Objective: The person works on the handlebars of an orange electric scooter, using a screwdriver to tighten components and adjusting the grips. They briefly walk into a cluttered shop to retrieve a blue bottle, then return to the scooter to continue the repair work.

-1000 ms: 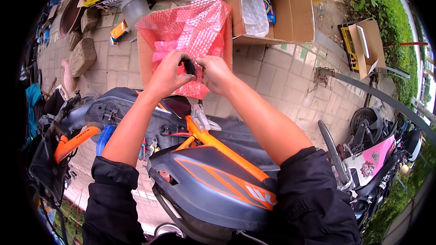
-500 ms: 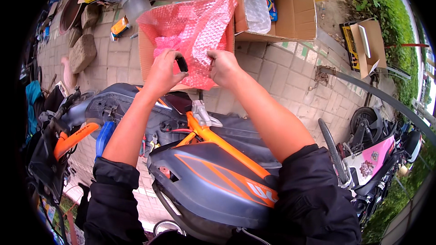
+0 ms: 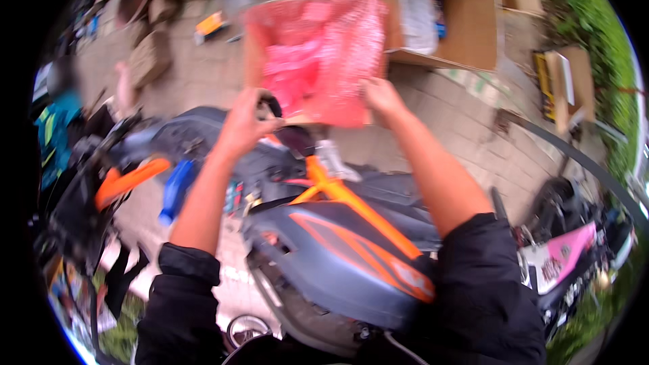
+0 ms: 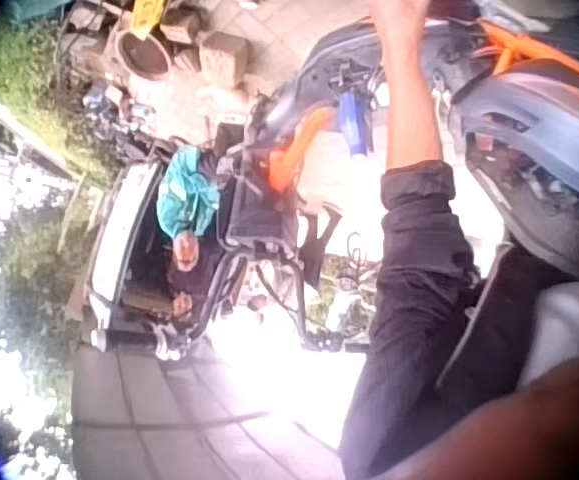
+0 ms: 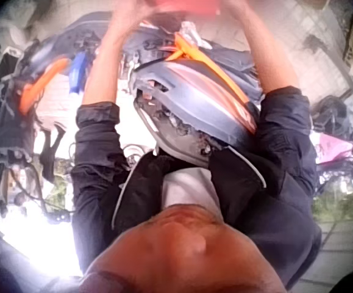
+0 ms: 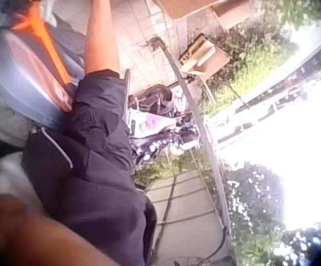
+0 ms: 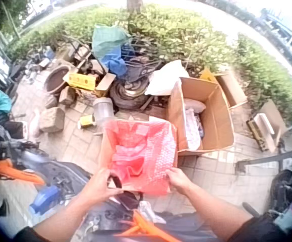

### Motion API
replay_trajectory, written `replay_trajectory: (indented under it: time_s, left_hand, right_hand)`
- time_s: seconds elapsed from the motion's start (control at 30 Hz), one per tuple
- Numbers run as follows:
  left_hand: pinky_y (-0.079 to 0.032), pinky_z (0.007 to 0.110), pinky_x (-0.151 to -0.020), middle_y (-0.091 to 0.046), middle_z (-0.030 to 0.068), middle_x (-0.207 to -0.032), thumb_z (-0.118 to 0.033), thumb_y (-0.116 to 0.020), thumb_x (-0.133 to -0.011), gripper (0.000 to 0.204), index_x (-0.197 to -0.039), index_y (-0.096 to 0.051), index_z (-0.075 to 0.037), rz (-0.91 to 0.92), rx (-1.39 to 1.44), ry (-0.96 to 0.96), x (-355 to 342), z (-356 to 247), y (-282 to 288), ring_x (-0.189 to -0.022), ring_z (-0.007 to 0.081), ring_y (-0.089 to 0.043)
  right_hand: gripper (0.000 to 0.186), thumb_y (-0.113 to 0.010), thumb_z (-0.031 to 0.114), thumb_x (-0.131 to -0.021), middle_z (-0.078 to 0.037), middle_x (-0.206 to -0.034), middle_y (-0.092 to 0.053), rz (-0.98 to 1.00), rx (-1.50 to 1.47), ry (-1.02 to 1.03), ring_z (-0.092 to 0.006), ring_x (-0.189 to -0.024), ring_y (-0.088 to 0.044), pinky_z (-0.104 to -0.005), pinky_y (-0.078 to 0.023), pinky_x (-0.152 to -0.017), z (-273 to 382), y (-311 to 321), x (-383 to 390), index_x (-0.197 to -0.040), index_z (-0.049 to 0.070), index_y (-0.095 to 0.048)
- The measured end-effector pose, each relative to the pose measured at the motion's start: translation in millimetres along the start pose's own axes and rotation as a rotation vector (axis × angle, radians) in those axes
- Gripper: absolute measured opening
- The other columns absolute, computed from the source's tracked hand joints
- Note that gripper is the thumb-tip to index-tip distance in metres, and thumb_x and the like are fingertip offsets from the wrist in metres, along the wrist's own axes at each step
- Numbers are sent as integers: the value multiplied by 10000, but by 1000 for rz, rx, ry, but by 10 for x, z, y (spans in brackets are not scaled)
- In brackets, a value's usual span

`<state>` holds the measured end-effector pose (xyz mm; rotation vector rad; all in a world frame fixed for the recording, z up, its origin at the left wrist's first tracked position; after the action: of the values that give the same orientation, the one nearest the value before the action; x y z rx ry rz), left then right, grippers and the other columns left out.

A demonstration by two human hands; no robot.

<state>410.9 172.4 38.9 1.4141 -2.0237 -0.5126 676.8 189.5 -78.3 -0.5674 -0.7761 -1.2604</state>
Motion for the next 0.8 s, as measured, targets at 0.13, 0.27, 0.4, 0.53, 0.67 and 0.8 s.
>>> replay_trajectory:
  time_s: [0.13, 0.27, 0.4, 0.53, 0.67, 0.8]
  left_hand:
    - [-443, 308, -772, -535, 94, -887, -162, -798, -594, 491, -993, -563, 0, -158, 142, 246, 840, -56, 428, -833, 202, -532]
    - [-441, 294, -791, -544, 74, -937, -131, -793, -615, 543, -1052, -514, 32, -395, 404, 653, 1991, 95, 675, -856, 153, -520]
    - [-454, 285, -800, -564, 86, -966, -105, -778, -656, 546, -1094, -494, 57, -529, 682, 867, 3014, 154, 659, -872, 152, -536]
    - [-467, 254, -781, -586, 110, -999, -114, -772, -688, 531, -1108, -508, 77, -686, 872, 1007, 3747, 438, 390, -885, 148, -555]
    - [-462, 269, -821, -586, 129, -1038, -168, -774, -696, 599, -1160, -500, 93, -730, 926, 1066, 3961, 814, 215, -941, 169, -559]
    - [-439, 263, -778, -590, 109, -1019, -225, -775, -696, 613, -1159, -517, 84, -716, 938, 1120, 4058, 1155, 53, -900, 152, -550]
  right_hand:
    - [374, -552, 223, -805, -117, -954, -641, -75, 288, 28, -166, -872, -579, -290, -438, -787, -131, 341, 88, -1055, -50, -607]
    - [443, -548, 185, -789, -149, -1031, -626, -172, 593, 164, -194, -924, -581, -297, -438, -816, 334, 334, 378, -1135, -92, -541]
    - [422, -515, 131, -836, -141, -1103, -604, 7, 546, 242, -189, -1004, -560, -282, -406, -890, 984, 68, 840, -1209, -66, -501]
    - [414, -510, 121, -849, -127, -1136, -589, 86, 470, 257, -189, -1033, -544, -314, -405, -896, 1528, -201, 1427, -1224, -54, -491]
    - [406, -514, 111, -860, -121, -1163, -574, 131, 527, 312, -190, -1084, -524, -325, -392, -928, 1847, -588, 2120, -1235, -43, -482]
    - [412, -518, 112, -875, -133, -1188, -562, 181, 548, 318, -205, -1132, -507, -330, -357, -982, 1798, -841, 2698, -1252, -44, -460]
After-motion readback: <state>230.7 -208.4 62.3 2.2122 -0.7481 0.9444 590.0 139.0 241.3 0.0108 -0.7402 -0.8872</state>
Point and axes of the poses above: each hand's wrist, its own x-axis away from the middle knuckle, its own y-axis out of the back of the hand, z = x × y, the point moved 4 cm from there along -x, towards the middle knuckle
